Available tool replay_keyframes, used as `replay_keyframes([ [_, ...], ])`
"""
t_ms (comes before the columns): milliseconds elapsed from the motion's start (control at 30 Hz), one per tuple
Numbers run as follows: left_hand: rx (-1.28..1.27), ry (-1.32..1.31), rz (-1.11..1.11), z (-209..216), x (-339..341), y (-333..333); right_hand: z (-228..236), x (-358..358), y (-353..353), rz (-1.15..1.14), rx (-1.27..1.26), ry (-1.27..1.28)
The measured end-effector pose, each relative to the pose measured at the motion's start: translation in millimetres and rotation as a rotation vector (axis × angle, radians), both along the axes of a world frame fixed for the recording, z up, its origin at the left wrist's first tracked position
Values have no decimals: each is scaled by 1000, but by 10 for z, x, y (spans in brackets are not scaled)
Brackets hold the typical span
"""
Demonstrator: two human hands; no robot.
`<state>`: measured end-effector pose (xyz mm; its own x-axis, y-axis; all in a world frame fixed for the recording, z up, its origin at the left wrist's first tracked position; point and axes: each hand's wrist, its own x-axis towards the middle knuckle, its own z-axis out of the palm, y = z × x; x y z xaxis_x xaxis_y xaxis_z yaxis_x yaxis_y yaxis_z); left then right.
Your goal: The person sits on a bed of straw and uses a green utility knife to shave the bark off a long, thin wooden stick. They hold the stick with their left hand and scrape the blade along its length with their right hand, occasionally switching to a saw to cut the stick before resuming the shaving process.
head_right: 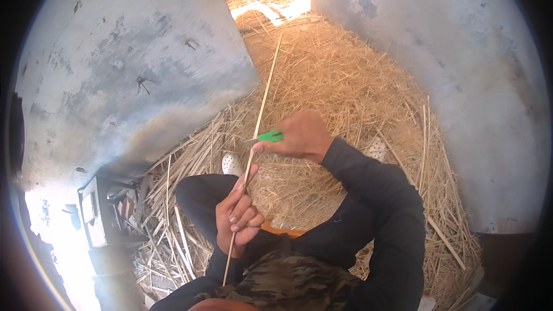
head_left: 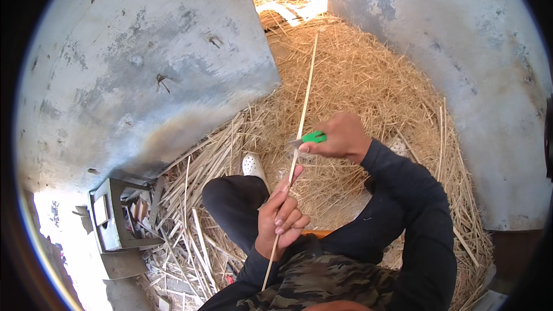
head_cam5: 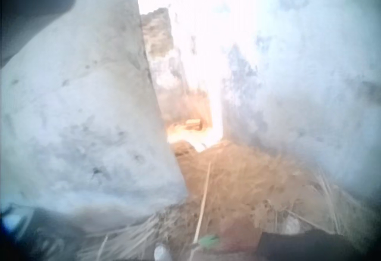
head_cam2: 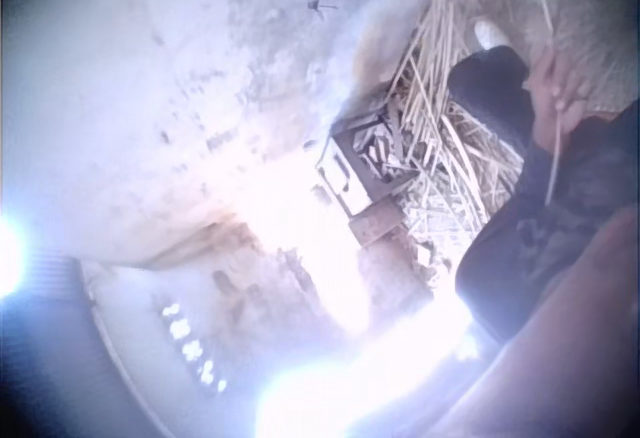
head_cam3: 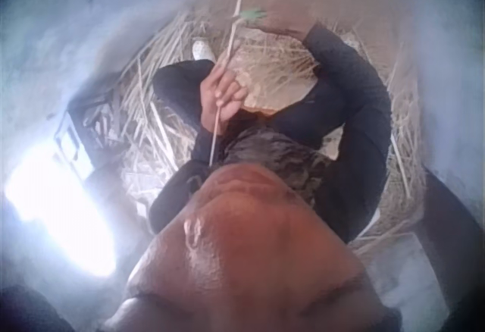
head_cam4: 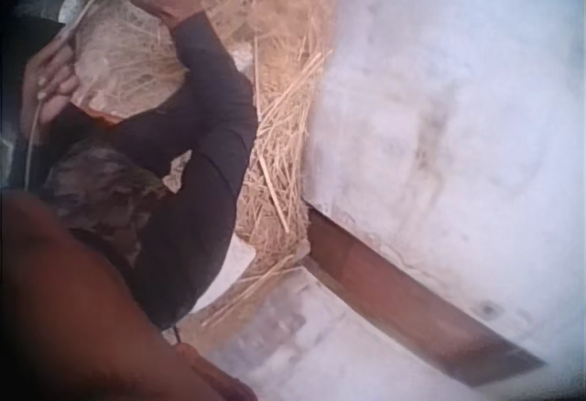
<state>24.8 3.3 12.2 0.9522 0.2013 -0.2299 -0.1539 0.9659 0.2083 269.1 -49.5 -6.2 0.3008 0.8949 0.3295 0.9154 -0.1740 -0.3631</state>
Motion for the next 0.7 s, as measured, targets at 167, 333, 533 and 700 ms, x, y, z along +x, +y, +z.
replay_keyframes([
  [167,30,25,-12,-18,23,36,-60,146,42,-69,7,-25],
  [333,79,85,17,16,4,35,-33,-57,17,11,11,-14],
  [533,127,64,5,23,-6,73,-18,56,19,-25,30,-20],
  [700,142,130,-43,74,-107,-25,44,346,35,-203,-17,-66],
])
